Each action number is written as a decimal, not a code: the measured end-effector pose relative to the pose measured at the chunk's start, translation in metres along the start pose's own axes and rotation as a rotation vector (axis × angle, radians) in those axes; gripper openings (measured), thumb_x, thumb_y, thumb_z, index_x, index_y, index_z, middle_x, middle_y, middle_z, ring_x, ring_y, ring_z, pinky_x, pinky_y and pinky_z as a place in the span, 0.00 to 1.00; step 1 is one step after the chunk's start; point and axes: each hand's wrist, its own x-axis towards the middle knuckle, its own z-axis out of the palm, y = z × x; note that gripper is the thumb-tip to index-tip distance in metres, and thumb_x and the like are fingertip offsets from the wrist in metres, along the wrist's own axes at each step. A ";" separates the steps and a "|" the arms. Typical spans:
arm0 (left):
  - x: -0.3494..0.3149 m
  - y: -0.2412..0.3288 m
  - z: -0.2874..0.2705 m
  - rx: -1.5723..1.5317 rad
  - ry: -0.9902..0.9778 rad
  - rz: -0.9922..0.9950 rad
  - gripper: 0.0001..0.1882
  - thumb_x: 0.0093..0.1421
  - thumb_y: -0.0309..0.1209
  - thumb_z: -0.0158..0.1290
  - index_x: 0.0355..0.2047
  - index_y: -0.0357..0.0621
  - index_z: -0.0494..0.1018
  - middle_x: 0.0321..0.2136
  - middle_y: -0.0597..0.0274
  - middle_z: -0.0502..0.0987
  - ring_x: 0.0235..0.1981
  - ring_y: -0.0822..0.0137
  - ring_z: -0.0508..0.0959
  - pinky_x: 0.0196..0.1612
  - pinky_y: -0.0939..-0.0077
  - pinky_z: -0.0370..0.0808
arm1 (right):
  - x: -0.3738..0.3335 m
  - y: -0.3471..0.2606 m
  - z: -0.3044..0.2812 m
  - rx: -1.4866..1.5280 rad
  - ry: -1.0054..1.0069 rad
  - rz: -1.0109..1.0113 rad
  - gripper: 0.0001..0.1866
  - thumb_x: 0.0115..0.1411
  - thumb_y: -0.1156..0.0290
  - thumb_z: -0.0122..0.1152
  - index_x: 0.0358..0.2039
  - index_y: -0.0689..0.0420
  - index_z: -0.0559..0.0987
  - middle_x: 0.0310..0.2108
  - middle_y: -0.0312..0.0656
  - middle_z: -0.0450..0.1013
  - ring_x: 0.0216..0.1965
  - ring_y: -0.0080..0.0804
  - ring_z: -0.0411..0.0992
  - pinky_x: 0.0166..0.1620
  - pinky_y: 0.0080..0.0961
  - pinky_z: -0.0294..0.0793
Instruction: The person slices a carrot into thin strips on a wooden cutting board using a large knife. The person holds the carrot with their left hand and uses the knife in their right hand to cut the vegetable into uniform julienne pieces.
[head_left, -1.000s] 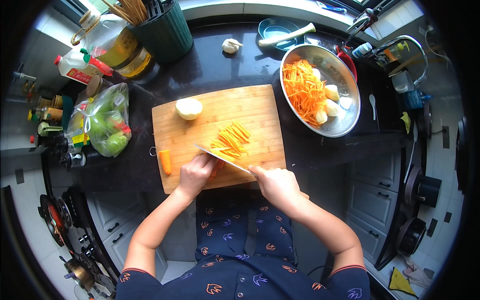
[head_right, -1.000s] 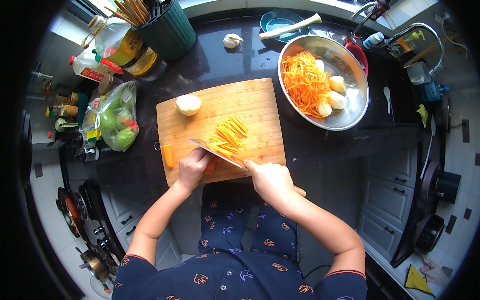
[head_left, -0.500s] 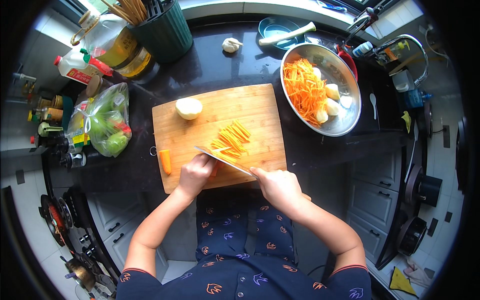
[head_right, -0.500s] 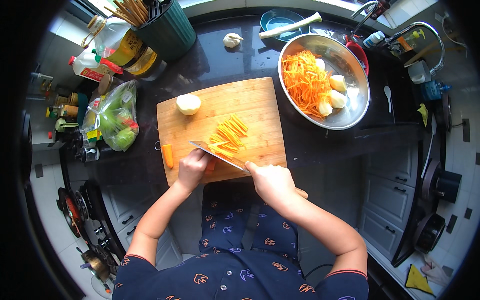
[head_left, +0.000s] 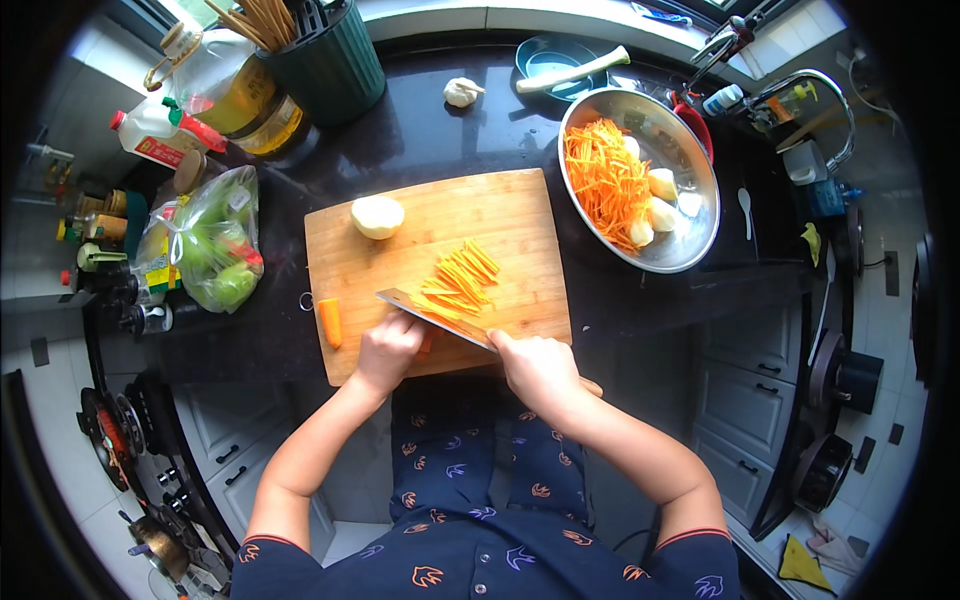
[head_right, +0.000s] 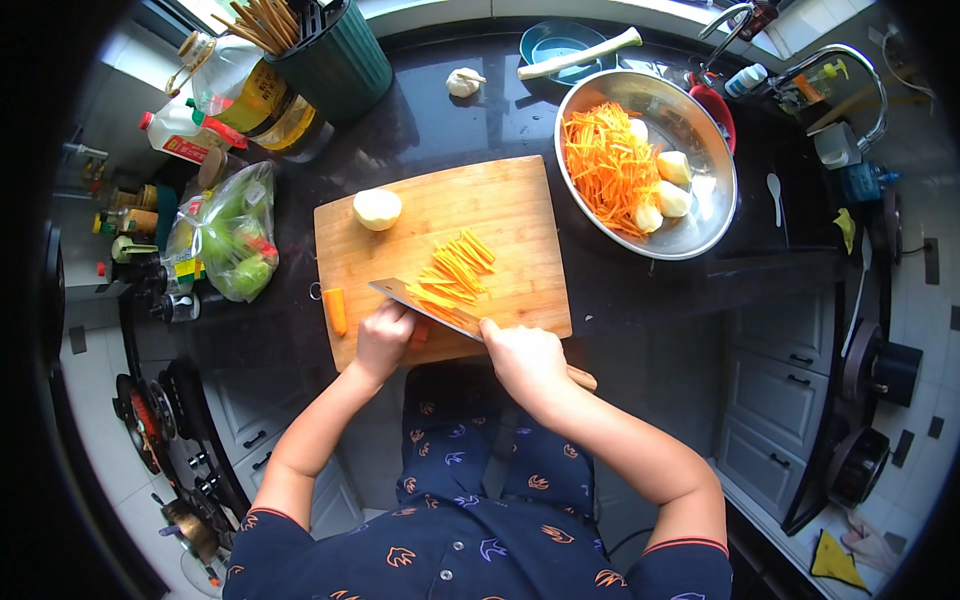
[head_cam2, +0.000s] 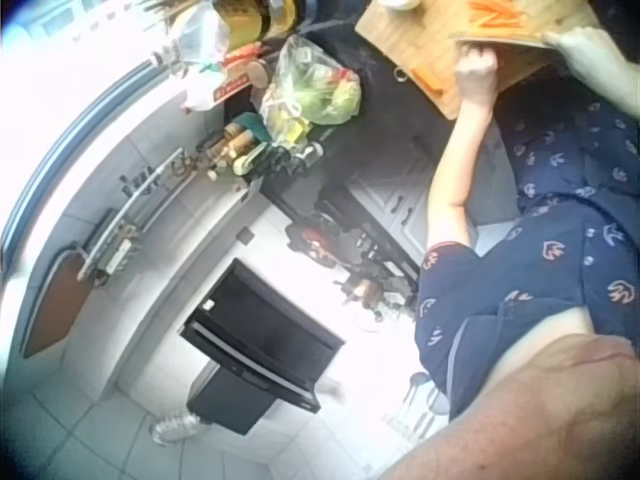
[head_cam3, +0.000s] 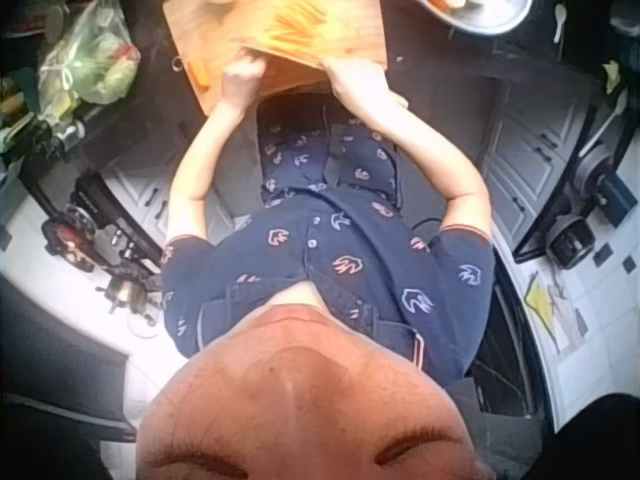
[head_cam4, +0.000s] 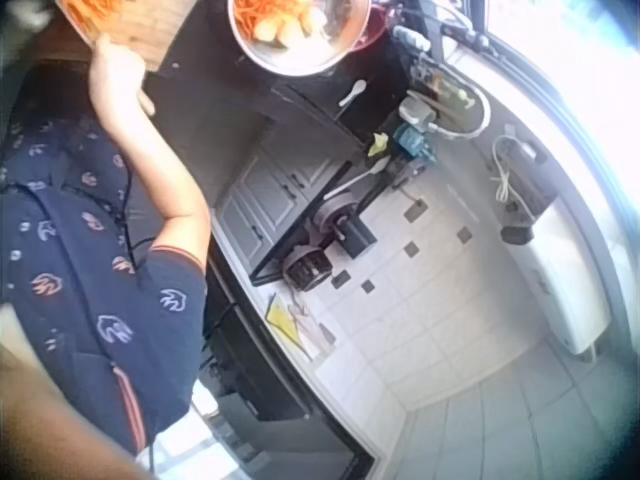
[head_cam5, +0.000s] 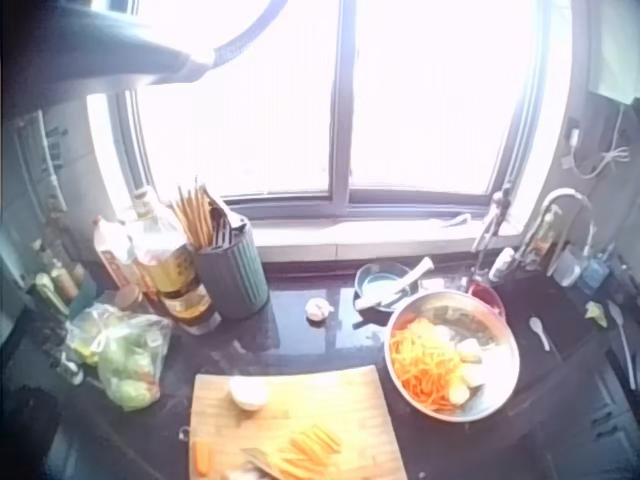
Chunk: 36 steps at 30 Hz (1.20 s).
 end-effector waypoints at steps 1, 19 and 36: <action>0.001 0.000 0.000 -0.004 0.004 -0.002 0.09 0.47 0.29 0.63 0.28 0.48 0.76 0.27 0.64 0.76 0.30 0.64 0.81 0.28 0.71 0.80 | 0.001 0.000 -0.003 0.012 0.010 -0.011 0.11 0.61 0.74 0.54 0.44 0.54 0.78 0.22 0.51 0.78 0.26 0.50 0.80 0.29 0.44 0.79; -0.003 -0.002 0.004 0.023 0.009 0.023 0.09 0.48 0.30 0.66 0.26 0.48 0.76 0.25 0.63 0.76 0.28 0.62 0.81 0.26 0.69 0.80 | 0.007 -0.011 0.007 -0.012 0.018 -0.001 0.16 0.60 0.74 0.55 0.49 0.52 0.79 0.23 0.49 0.78 0.26 0.49 0.80 0.30 0.44 0.79; 0.004 0.003 0.000 -0.057 0.071 -0.004 0.08 0.49 0.31 0.66 0.26 0.50 0.76 0.24 0.65 0.76 0.27 0.64 0.80 0.26 0.70 0.79 | -0.003 -0.003 -0.013 -0.014 -0.027 0.019 0.12 0.60 0.74 0.55 0.44 0.53 0.79 0.23 0.50 0.78 0.26 0.50 0.80 0.30 0.44 0.79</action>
